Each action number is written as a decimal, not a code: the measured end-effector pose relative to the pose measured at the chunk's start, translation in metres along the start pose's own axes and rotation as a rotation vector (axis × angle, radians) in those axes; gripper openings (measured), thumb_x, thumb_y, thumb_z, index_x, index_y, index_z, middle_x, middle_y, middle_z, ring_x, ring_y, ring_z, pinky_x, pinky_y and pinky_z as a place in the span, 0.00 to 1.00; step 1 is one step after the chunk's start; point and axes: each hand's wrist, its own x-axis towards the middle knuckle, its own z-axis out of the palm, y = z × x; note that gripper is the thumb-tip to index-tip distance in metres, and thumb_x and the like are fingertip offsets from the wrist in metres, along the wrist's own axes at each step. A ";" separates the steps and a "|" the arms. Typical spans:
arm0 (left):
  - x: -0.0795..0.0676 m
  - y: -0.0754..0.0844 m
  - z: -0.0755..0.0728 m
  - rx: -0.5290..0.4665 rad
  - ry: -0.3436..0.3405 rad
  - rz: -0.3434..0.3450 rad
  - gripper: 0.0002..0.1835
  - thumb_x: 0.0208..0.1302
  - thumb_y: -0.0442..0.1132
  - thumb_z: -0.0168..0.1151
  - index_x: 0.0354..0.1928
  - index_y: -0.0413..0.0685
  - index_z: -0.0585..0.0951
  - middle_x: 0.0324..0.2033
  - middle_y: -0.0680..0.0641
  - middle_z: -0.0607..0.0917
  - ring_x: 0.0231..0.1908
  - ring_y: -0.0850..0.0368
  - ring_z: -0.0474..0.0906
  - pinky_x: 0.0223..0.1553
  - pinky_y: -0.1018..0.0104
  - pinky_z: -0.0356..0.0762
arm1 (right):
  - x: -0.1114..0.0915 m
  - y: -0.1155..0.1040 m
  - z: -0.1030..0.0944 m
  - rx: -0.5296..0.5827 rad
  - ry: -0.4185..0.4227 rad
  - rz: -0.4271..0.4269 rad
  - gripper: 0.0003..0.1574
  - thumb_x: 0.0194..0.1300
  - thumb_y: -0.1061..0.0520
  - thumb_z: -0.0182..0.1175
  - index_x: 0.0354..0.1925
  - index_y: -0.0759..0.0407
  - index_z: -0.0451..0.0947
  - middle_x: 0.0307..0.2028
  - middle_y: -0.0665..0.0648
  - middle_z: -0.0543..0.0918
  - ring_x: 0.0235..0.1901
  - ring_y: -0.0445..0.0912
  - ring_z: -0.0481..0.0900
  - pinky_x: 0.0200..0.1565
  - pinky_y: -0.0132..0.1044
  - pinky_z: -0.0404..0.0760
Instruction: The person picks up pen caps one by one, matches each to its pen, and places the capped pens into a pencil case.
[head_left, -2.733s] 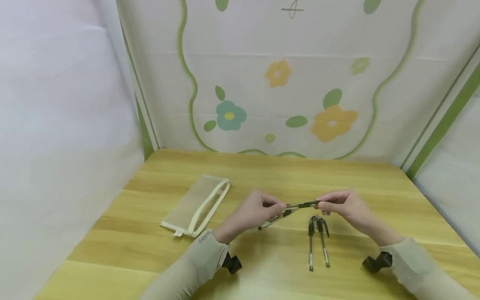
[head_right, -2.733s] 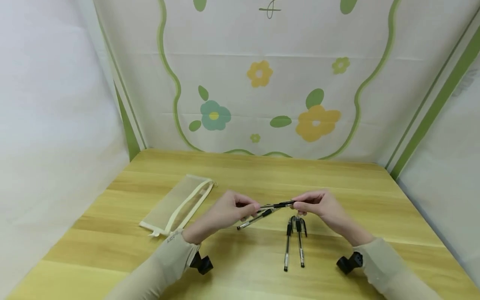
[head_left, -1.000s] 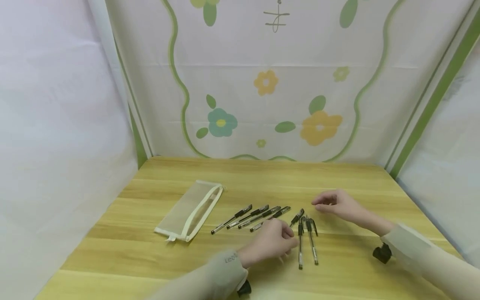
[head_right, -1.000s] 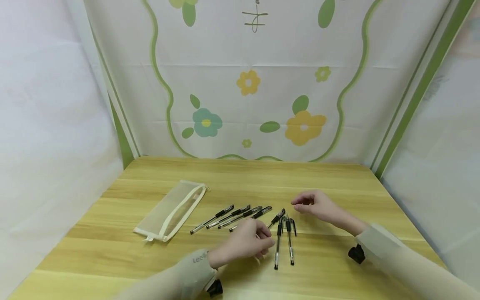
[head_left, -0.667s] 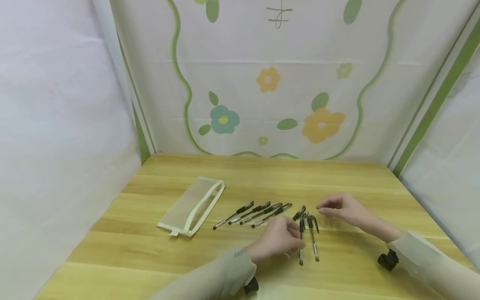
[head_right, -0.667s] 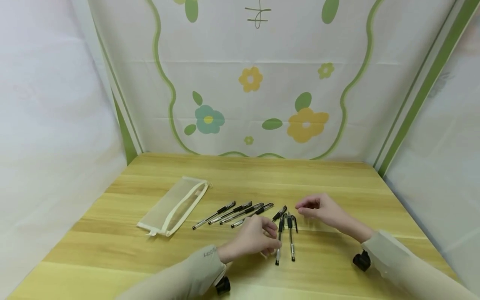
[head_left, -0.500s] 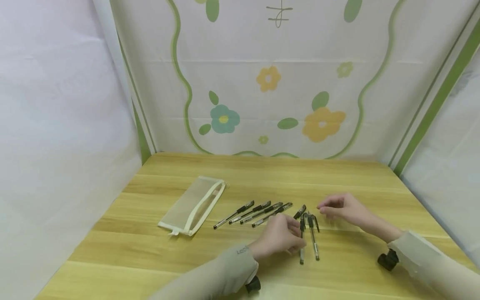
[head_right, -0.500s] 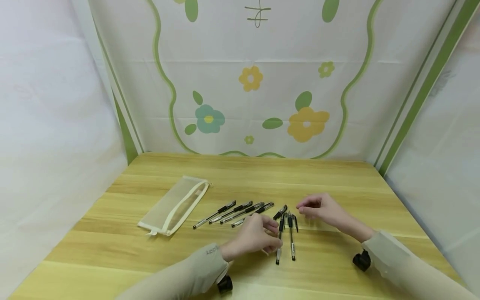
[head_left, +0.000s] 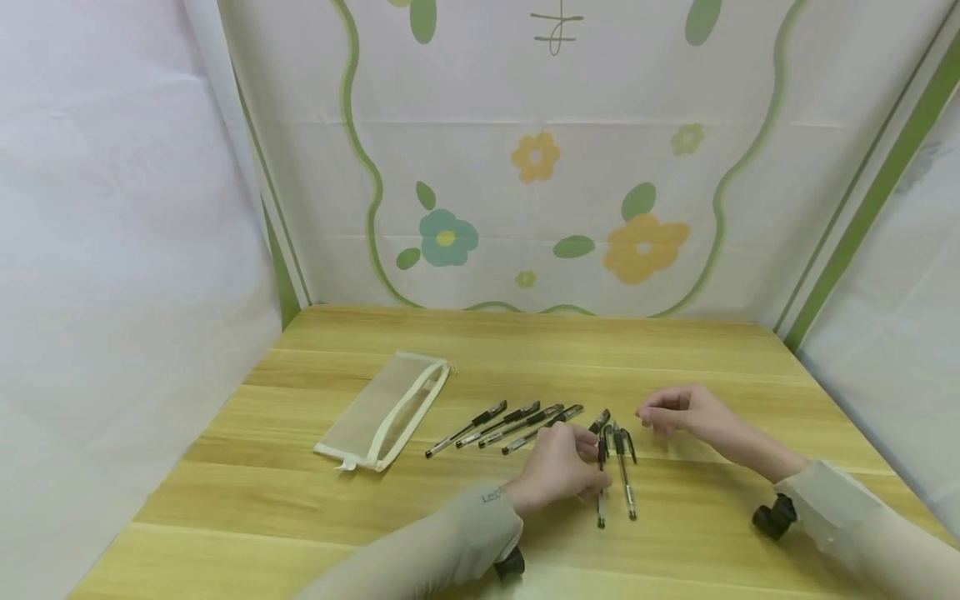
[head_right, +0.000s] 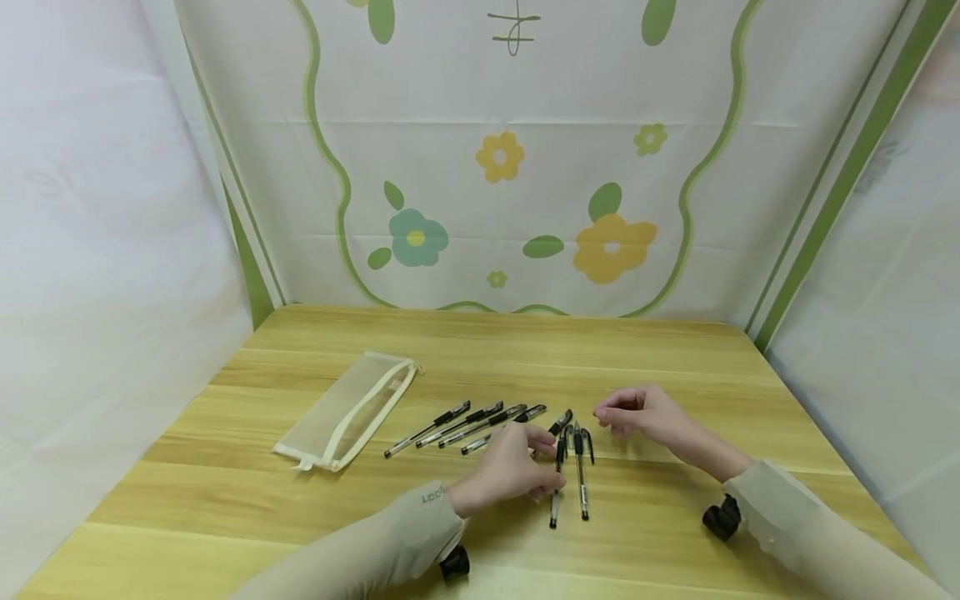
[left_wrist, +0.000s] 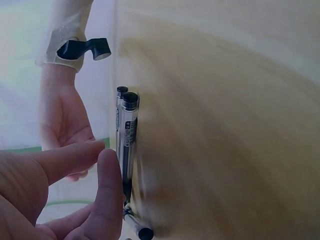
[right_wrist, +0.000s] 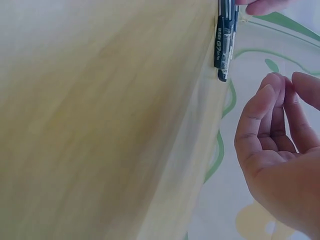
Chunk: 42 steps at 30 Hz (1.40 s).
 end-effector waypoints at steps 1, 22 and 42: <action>0.001 -0.001 0.000 0.028 0.003 0.002 0.27 0.43 0.27 0.78 0.49 0.32 0.81 0.38 0.45 0.86 0.23 0.63 0.83 0.30 0.71 0.81 | 0.000 0.000 0.000 0.000 -0.003 0.003 0.20 0.70 0.56 0.61 0.49 0.72 0.79 0.37 0.73 0.80 0.31 0.58 0.79 0.35 0.46 0.81; -0.002 -0.004 -0.009 0.210 -0.040 0.008 0.22 0.42 0.23 0.75 0.44 0.35 0.82 0.32 0.52 0.82 0.31 0.64 0.78 0.33 0.72 0.79 | 0.002 -0.006 -0.001 -0.005 -0.081 0.012 0.18 0.72 0.55 0.58 0.48 0.71 0.80 0.35 0.74 0.80 0.32 0.61 0.78 0.37 0.47 0.80; -0.009 -0.015 -0.032 0.121 -0.076 0.077 0.11 0.45 0.22 0.71 0.35 0.34 0.85 0.24 0.53 0.84 0.25 0.65 0.79 0.33 0.73 0.79 | 0.004 -0.002 -0.005 0.029 -0.126 0.001 0.18 0.74 0.56 0.56 0.47 0.72 0.80 0.35 0.76 0.79 0.30 0.62 0.77 0.36 0.48 0.80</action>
